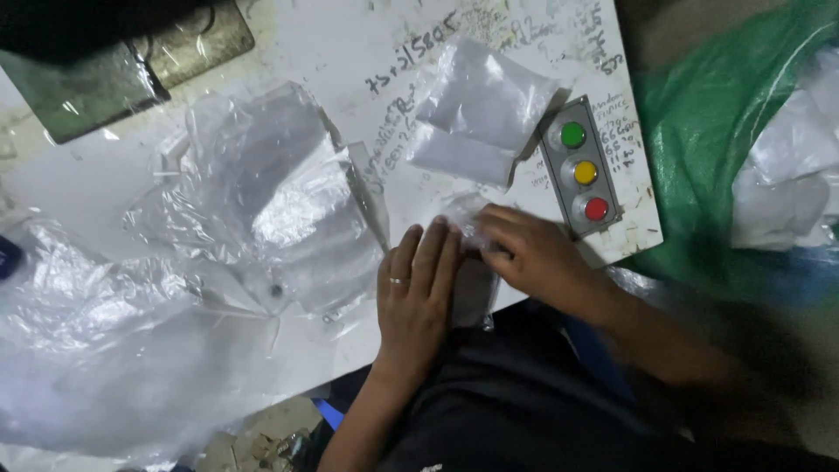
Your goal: Folding and organizing small plastic bags on a factory workbench.
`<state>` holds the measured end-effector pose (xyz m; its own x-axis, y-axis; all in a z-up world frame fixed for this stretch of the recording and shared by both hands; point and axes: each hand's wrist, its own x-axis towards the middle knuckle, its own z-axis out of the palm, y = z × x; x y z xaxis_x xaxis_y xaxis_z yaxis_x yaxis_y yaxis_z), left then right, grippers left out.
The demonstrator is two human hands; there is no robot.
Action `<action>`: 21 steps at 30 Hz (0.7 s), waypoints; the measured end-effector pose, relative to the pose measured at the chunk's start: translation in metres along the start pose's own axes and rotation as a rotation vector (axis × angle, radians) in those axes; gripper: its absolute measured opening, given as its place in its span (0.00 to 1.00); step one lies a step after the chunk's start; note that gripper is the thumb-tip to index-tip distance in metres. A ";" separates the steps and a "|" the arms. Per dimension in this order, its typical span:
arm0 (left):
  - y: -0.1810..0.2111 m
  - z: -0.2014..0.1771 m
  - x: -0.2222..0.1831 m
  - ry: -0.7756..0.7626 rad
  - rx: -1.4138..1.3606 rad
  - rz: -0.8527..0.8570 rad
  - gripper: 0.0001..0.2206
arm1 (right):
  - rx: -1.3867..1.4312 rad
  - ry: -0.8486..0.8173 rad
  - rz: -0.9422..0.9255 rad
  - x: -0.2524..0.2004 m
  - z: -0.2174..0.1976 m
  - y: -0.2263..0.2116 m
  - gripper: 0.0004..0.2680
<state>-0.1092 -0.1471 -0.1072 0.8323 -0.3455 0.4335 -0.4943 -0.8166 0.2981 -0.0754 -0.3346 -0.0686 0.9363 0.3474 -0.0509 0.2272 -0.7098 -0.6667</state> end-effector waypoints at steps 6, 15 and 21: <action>-0.029 0.004 0.017 -0.088 0.071 -0.135 0.14 | -0.534 0.176 -0.392 -0.051 0.043 0.006 0.26; -0.026 -0.014 0.018 -0.279 -0.185 0.016 0.20 | -0.328 0.158 -0.222 -0.043 0.029 0.050 0.21; -0.020 -0.016 0.014 -0.296 -0.119 -0.103 0.06 | -0.214 -0.081 -0.218 -0.020 0.017 0.041 0.13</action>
<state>-0.0922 -0.1280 -0.0933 0.9074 -0.3980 0.1349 -0.4153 -0.8003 0.4325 -0.0895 -0.3599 -0.1073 0.8371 0.5470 0.0112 0.4793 -0.7234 -0.4970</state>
